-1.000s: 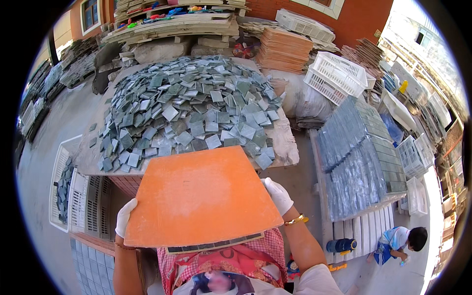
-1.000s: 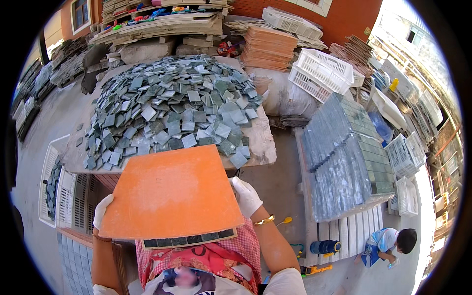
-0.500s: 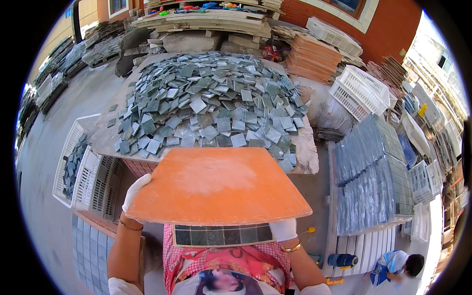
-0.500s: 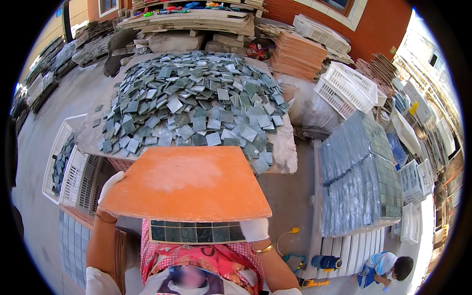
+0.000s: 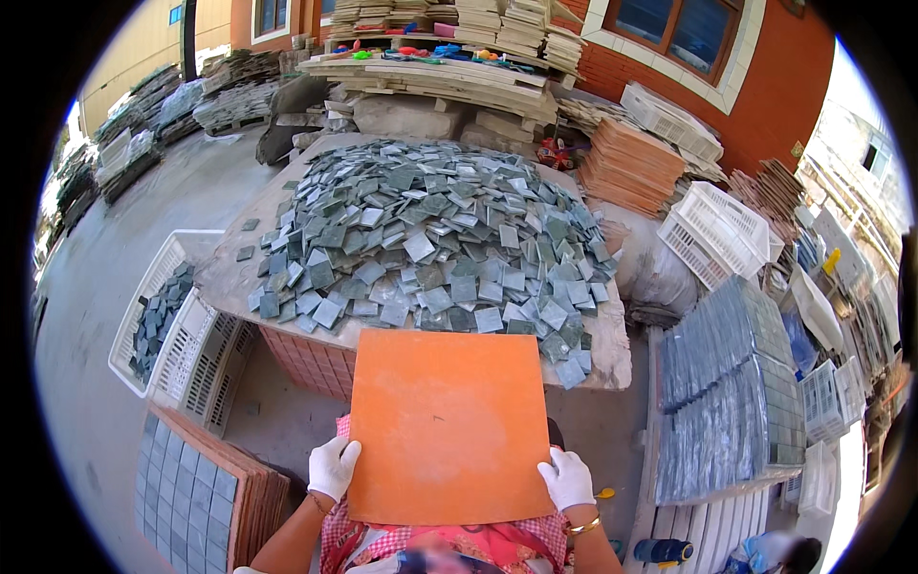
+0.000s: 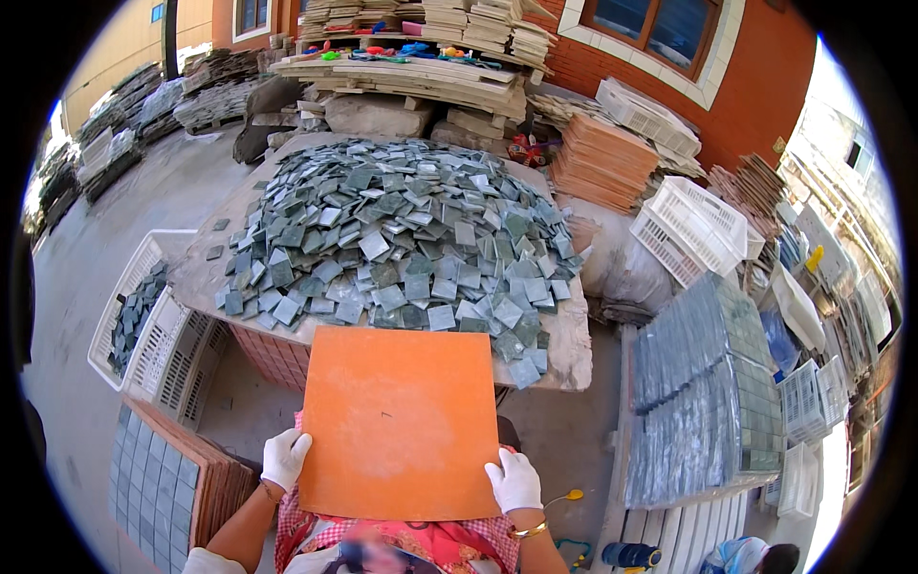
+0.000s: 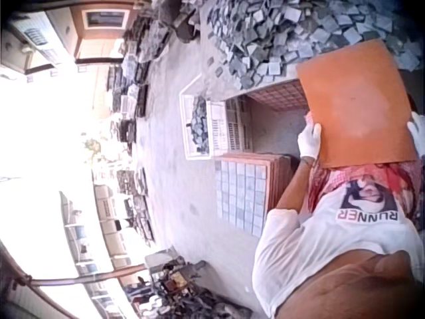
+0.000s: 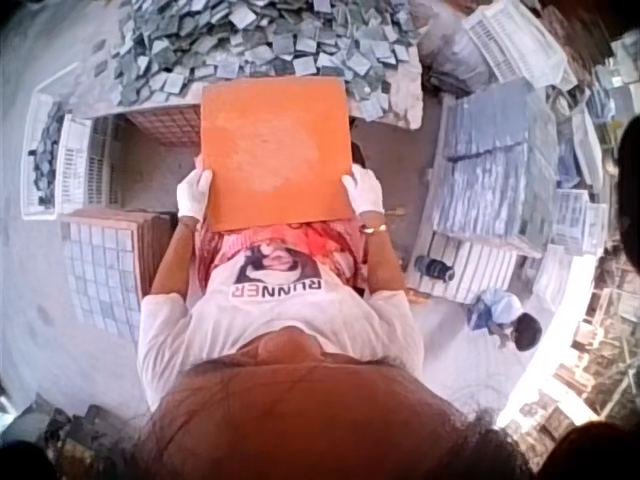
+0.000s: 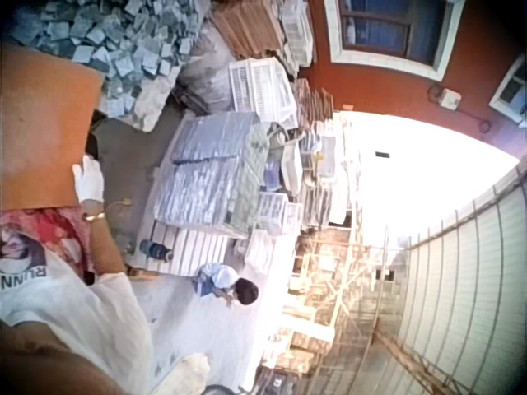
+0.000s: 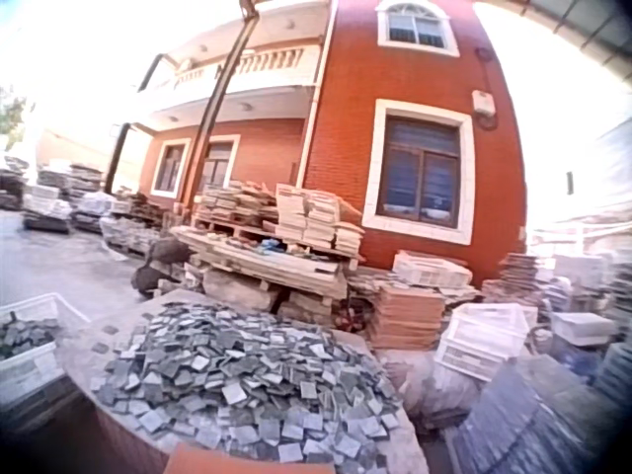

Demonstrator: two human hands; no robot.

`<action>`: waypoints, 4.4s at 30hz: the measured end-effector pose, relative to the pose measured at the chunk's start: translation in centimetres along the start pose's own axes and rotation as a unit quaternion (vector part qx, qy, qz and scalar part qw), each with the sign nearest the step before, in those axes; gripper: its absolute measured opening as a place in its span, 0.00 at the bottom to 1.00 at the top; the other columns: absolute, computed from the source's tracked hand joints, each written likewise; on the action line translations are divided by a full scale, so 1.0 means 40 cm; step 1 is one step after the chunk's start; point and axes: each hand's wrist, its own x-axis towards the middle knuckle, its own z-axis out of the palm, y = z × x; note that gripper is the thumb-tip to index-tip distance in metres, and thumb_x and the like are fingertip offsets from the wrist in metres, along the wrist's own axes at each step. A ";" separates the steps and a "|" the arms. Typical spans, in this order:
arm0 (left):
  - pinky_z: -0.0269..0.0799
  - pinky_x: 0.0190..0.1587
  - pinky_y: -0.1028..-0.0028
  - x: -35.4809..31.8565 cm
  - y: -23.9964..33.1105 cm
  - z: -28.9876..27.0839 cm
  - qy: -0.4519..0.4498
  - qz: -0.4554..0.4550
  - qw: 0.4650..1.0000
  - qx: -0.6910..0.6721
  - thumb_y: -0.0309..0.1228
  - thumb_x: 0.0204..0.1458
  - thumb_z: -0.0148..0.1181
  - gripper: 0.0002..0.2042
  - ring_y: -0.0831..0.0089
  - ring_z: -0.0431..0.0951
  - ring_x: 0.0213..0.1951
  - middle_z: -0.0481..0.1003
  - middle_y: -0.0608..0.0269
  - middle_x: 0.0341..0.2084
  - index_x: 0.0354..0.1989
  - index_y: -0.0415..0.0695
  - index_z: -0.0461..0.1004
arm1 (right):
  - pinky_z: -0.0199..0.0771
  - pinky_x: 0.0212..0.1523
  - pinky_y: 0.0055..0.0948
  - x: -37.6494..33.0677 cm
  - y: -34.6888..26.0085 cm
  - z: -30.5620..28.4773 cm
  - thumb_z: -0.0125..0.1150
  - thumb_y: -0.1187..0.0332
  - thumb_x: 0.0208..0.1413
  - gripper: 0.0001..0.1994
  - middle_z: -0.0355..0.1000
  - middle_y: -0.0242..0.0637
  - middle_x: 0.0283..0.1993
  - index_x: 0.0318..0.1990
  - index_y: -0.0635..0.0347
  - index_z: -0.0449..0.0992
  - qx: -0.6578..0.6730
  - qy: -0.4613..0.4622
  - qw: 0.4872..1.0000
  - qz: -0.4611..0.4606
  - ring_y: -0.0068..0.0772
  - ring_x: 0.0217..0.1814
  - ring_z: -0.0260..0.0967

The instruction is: The person places small square tiles into a grid on a wooden board, then flips the board to release the tiles onto a pile. The person repeats this process multiple times, handling the tiles and the board by hand.

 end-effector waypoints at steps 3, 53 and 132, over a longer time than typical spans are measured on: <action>0.73 0.32 0.61 0.016 0.026 -0.043 -0.028 -0.026 0.992 0.117 0.36 0.53 0.56 0.11 0.51 0.79 0.31 0.77 0.45 0.25 0.30 0.39 0.74 | 0.74 0.41 0.37 0.017 -0.002 -0.006 0.58 0.61 0.54 0.18 0.75 0.49 0.38 0.50 0.60 0.75 -0.002 -0.016 1.000 -0.017 0.47 0.38 0.74; 0.69 0.57 0.64 0.147 -0.041 -0.033 0.057 0.375 0.919 0.107 0.26 0.48 0.52 0.21 0.54 0.71 0.54 0.69 0.51 0.52 0.53 0.46 0.69 | 0.71 0.55 0.37 0.206 0.007 0.078 0.55 0.67 0.52 0.18 0.67 0.47 0.55 0.52 0.52 0.74 -0.015 0.186 0.925 -0.331 0.51 0.57 0.67; 0.65 0.52 0.76 0.604 0.144 0.027 0.087 0.076 0.850 -0.514 0.34 0.59 0.53 0.16 0.75 0.71 0.47 0.74 0.61 0.42 0.51 0.37 0.70 | 0.70 0.39 0.36 0.608 -0.094 0.002 0.59 0.60 0.55 0.16 0.76 0.50 0.34 0.40 0.67 0.75 0.269 0.229 0.933 -0.071 0.45 0.37 0.73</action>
